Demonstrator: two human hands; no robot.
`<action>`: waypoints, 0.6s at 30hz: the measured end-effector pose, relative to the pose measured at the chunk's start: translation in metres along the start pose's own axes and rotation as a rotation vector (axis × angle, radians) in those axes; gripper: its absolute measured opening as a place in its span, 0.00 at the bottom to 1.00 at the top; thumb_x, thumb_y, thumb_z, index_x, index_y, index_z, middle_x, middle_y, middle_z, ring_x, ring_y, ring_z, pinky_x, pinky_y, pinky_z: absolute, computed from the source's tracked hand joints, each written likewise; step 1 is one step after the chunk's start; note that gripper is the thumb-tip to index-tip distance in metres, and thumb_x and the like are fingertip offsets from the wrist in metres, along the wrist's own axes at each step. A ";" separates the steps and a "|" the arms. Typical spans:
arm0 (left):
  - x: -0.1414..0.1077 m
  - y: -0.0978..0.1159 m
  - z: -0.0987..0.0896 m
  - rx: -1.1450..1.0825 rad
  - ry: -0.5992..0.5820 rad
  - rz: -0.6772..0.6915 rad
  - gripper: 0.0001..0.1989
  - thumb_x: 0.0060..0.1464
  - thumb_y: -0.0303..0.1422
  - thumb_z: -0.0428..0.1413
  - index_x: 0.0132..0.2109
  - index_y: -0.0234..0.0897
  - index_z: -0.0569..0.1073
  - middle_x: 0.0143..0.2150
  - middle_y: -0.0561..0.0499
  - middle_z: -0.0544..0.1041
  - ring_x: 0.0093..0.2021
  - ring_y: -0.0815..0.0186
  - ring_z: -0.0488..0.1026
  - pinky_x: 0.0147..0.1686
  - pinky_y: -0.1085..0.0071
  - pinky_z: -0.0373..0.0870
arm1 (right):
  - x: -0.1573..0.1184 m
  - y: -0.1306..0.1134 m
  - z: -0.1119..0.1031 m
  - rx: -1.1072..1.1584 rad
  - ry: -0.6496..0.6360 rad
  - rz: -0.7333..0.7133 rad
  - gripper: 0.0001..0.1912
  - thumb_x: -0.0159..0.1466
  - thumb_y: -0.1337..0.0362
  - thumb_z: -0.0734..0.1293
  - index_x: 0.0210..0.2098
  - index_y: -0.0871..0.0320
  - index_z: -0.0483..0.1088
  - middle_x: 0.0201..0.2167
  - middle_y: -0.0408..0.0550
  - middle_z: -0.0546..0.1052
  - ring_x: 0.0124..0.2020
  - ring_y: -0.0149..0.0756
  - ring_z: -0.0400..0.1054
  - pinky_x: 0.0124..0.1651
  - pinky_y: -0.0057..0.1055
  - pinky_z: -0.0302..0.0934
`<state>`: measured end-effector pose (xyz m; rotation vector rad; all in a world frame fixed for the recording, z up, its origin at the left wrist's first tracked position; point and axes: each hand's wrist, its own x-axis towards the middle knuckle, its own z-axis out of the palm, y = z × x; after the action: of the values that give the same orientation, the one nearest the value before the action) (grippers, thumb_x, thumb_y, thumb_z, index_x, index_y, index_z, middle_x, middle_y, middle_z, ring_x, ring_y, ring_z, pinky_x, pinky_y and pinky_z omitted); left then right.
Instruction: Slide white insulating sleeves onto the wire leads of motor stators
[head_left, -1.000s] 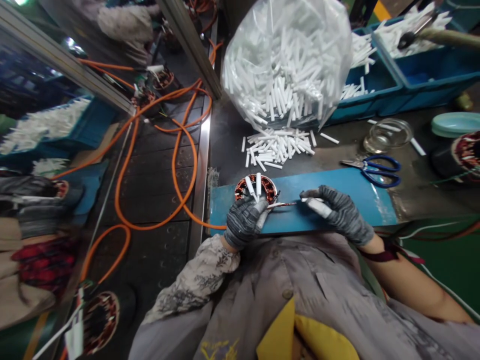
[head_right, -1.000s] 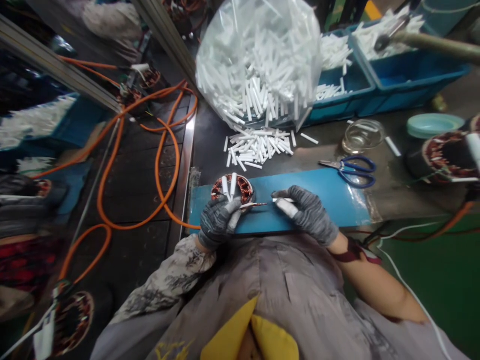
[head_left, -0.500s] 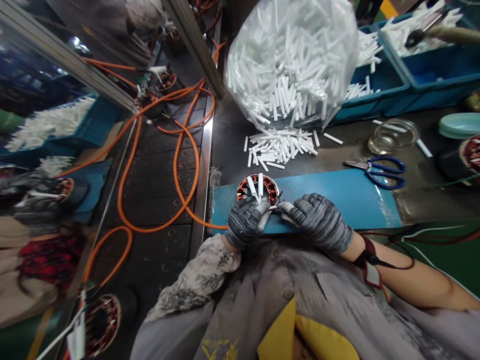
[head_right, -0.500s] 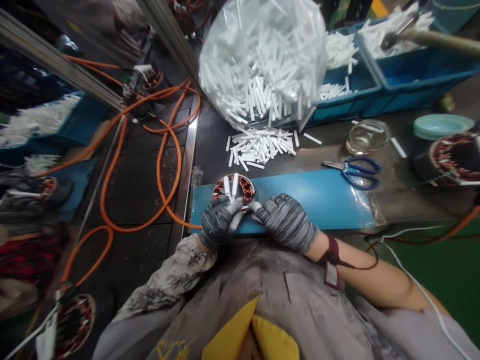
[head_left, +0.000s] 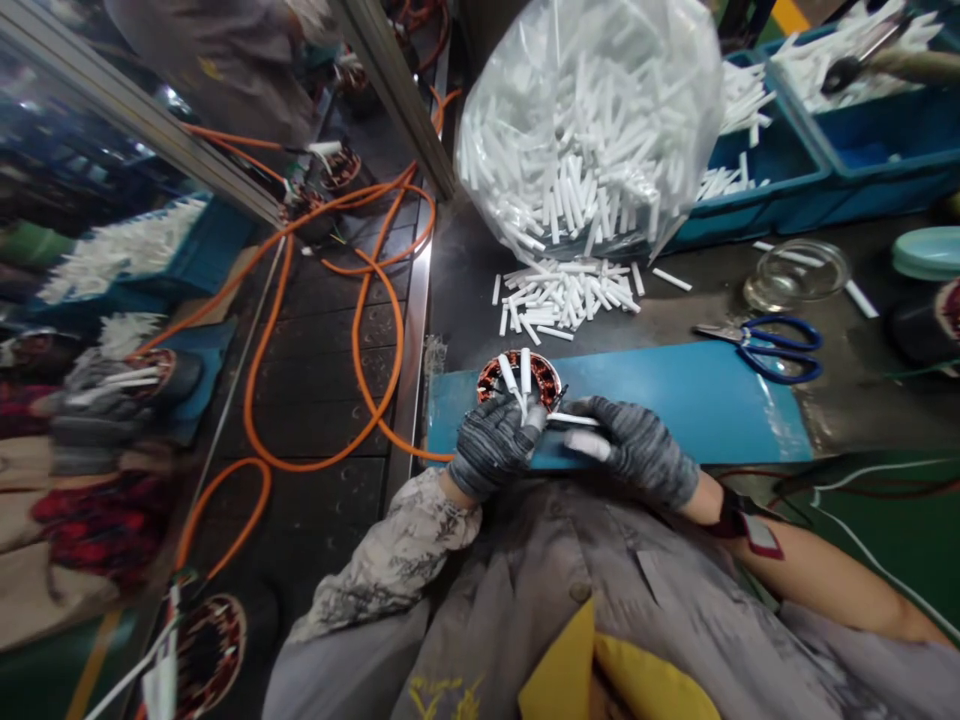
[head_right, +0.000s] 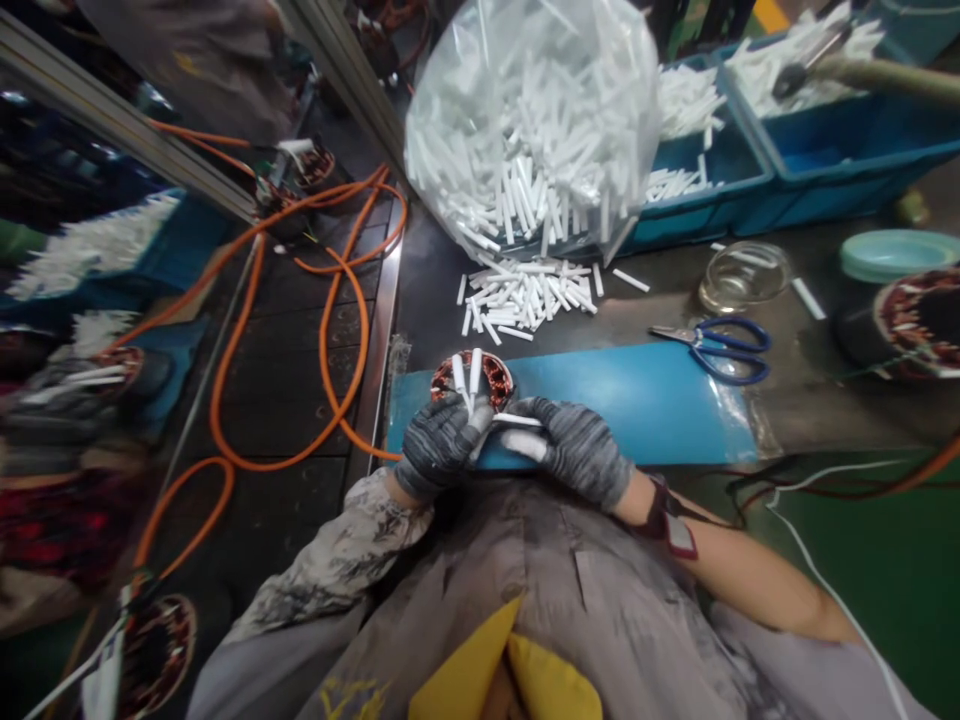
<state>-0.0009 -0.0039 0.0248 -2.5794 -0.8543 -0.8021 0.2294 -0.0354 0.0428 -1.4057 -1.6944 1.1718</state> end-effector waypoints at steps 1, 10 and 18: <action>0.003 0.000 -0.001 -0.011 -0.003 -0.001 0.09 0.63 0.29 0.57 0.48 0.35 0.78 0.42 0.43 0.85 0.42 0.58 0.84 0.50 0.61 0.81 | -0.004 0.005 -0.002 -0.030 0.044 -0.015 0.22 0.65 0.46 0.70 0.52 0.51 0.78 0.45 0.49 0.84 0.46 0.44 0.79 0.56 0.43 0.71; -0.003 0.003 -0.011 -0.141 -0.328 -0.335 0.20 0.56 0.44 0.66 0.49 0.36 0.78 0.43 0.41 0.84 0.46 0.51 0.82 0.49 0.55 0.80 | -0.015 0.071 -0.015 -0.063 0.416 0.008 0.27 0.67 0.38 0.64 0.45 0.54 0.80 0.40 0.52 0.86 0.40 0.44 0.82 0.48 0.39 0.77; -0.059 -0.035 -0.117 -0.015 -0.704 -0.892 0.31 0.51 0.46 0.68 0.59 0.40 0.74 0.54 0.43 0.82 0.54 0.50 0.81 0.56 0.59 0.76 | -0.023 0.101 -0.011 -0.106 0.373 -0.131 0.19 0.70 0.47 0.65 0.49 0.51 0.80 0.45 0.46 0.85 0.45 0.42 0.82 0.54 0.36 0.77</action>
<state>-0.1104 -0.0552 0.0869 -2.4320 -2.2758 -0.0091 0.2850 -0.0518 -0.0435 -1.4468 -1.5708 0.7047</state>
